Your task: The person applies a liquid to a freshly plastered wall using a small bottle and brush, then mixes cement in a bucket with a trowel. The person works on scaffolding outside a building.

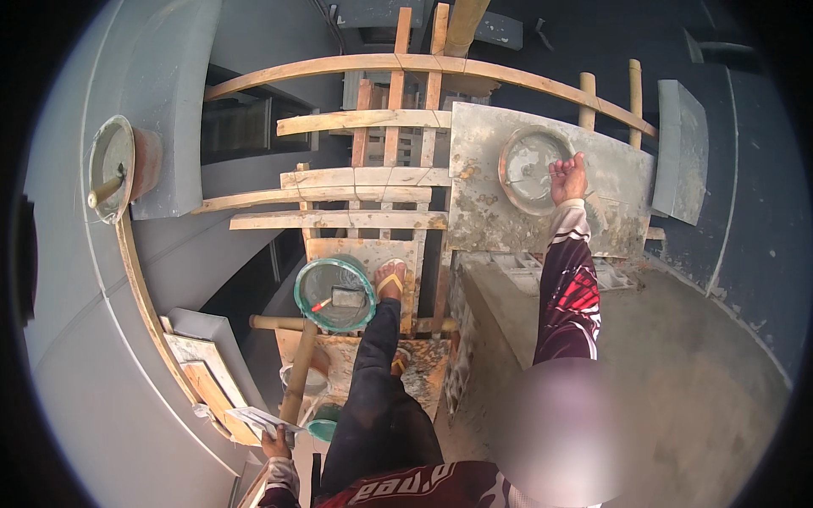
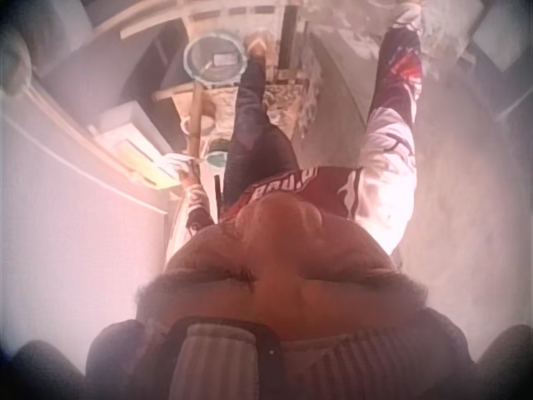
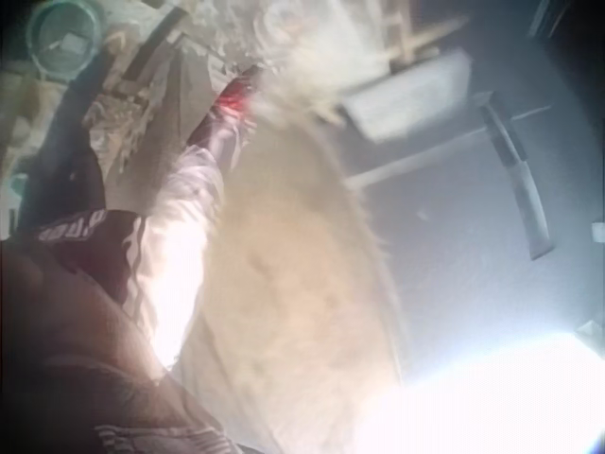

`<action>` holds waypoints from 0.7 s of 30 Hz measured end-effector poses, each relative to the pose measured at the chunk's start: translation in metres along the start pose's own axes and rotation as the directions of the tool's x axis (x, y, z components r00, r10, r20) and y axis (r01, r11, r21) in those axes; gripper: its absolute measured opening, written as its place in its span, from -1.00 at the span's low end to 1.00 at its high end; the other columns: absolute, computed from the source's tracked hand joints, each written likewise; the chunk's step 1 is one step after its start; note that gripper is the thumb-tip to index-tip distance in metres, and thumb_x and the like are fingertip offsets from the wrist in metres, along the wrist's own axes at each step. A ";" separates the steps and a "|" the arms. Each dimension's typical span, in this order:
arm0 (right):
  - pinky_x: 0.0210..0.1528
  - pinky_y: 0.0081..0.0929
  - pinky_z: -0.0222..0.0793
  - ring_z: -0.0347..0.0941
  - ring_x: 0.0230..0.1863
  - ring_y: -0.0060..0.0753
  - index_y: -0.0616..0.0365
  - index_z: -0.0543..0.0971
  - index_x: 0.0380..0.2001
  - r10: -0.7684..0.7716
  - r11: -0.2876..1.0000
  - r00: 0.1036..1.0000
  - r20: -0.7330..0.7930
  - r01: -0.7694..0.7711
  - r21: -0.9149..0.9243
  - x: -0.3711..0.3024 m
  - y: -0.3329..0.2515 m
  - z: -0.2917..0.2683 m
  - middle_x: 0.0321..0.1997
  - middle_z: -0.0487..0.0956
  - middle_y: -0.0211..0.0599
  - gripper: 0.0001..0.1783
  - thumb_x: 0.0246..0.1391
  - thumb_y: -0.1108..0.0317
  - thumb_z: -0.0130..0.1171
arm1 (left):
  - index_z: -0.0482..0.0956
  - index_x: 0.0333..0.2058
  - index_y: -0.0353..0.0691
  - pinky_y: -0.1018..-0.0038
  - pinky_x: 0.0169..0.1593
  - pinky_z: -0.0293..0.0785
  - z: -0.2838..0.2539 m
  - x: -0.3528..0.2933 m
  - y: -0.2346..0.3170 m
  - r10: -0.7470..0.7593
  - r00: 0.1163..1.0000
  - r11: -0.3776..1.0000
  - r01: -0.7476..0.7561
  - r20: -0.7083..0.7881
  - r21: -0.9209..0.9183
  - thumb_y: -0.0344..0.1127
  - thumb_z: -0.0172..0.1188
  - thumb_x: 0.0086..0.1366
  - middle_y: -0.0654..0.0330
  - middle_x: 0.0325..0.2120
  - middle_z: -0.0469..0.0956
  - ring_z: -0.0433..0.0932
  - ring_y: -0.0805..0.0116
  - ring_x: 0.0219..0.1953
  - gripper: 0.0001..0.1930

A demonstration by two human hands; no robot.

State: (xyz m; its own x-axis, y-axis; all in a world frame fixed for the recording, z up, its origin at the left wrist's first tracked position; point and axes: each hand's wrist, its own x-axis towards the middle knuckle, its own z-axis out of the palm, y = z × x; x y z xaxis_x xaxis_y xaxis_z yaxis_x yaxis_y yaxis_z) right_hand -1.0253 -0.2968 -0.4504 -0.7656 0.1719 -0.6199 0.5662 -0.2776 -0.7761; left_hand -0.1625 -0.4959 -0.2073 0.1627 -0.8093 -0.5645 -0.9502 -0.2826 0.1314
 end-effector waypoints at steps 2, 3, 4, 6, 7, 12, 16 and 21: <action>-0.40 -0.35 0.23 0.24 -0.57 -0.44 0.23 0.29 -0.04 0.078 0.997 0.976 -0.202 -0.073 0.029 -0.011 -0.004 0.014 -0.35 0.31 -0.29 -0.37 -0.02 -0.01 0.15 | 0.34 -0.04 -0.55 0.27 0.01 0.32 0.003 0.000 -0.001 -0.022 0.998 1.000 0.023 0.064 -0.009 -0.12 0.28 0.09 -0.26 -0.15 0.44 0.42 -0.11 -0.09 -0.37; -0.44 -0.37 0.22 0.19 -0.62 -0.47 0.20 0.30 -0.10 0.059 0.997 0.975 -0.215 -0.067 -0.028 -0.024 -0.001 0.023 -0.48 0.23 -0.35 -0.43 -0.01 -0.01 0.14 | 0.34 -0.03 -0.53 0.27 0.00 0.32 0.004 -0.003 0.000 -0.033 0.995 0.999 0.035 0.096 -0.014 -0.12 0.28 0.09 -0.26 -0.15 0.44 0.42 -0.11 -0.09 -0.38; -0.47 -0.39 0.21 0.14 -0.67 -0.49 0.18 0.31 -0.16 0.039 0.995 0.973 -0.226 -0.059 -0.085 -0.039 0.007 0.031 -0.62 0.15 -0.41 -0.47 -0.01 -0.01 0.13 | 0.39 -0.09 -0.53 0.25 -0.06 0.35 0.005 -0.007 0.002 -0.039 0.997 0.999 0.039 0.069 0.004 -0.13 0.27 0.09 -0.27 -0.21 0.47 0.46 -0.13 -0.14 -0.43; -0.50 -0.38 0.15 0.06 -0.66 -0.48 0.26 0.28 -0.01 0.029 0.986 0.971 -0.238 -0.066 -0.151 -0.064 0.016 0.043 -0.26 0.32 -0.29 -0.35 -0.03 0.00 0.13 | 0.42 -0.14 -0.53 0.24 -0.11 0.37 -0.002 -0.011 0.029 -0.023 0.995 0.999 0.019 0.092 0.043 -0.13 0.27 0.08 -0.26 -0.27 0.49 0.48 -0.12 -0.20 -0.46; -0.50 -0.38 0.16 0.07 -0.65 -0.48 0.26 0.28 0.00 0.016 0.988 0.977 -0.212 -0.049 -0.148 -0.067 0.017 0.046 -0.18 0.31 -0.28 -0.34 -0.03 0.00 0.13 | 0.43 -0.17 -0.53 0.23 -0.14 0.38 -0.005 -0.014 0.039 -0.016 0.994 0.998 0.009 0.104 0.066 -0.13 0.28 0.08 -0.25 -0.31 0.51 0.50 -0.11 -0.23 -0.47; -0.50 -0.36 0.18 0.13 -0.60 -0.46 0.29 0.24 0.06 0.125 0.983 0.986 -0.112 -0.139 -0.123 -0.073 0.039 0.050 0.14 0.22 -0.29 -0.30 -0.03 0.03 0.13 | 0.42 -0.38 -0.46 0.25 -0.31 0.39 -0.007 -0.016 0.059 0.172 0.983 0.981 -0.165 -0.057 0.105 -0.15 0.29 0.07 -0.10 -0.50 0.52 0.47 0.08 -0.46 -0.58; -0.53 -0.49 0.25 0.21 -0.59 -0.53 0.28 0.32 0.01 0.072 0.985 0.995 -0.067 -0.081 -0.150 -0.115 0.068 0.053 0.00 0.35 -0.29 -0.44 0.06 0.10 0.08 | 0.50 -0.35 -0.41 0.34 -0.32 0.40 0.008 0.007 0.074 0.074 0.997 0.992 -0.070 -0.031 0.107 -0.07 0.32 0.03 -0.02 -0.51 0.54 0.51 0.21 -0.45 -0.56; 0.02 -0.34 0.25 0.33 -0.05 -0.26 0.35 0.20 0.14 -0.499 0.578 0.866 -0.016 0.319 -0.751 -0.185 0.086 0.055 0.04 0.34 -0.06 -0.30 0.02 0.17 0.15 | 0.53 -0.28 -0.32 0.48 -0.23 0.43 0.053 0.034 0.140 0.116 0.992 0.950 -0.098 0.043 -0.296 -0.30 0.24 0.13 0.18 -0.39 0.58 0.51 0.44 -0.36 -0.76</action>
State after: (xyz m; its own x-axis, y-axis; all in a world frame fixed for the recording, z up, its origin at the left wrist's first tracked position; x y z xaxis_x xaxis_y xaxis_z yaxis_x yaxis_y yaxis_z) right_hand -0.8523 -0.4043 -0.3962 -0.9410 0.3027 -0.1515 0.3124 0.6044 -0.7329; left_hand -0.3039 -0.5356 -0.2509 0.0399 -0.8137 -0.5799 -0.8401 -0.3415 0.4215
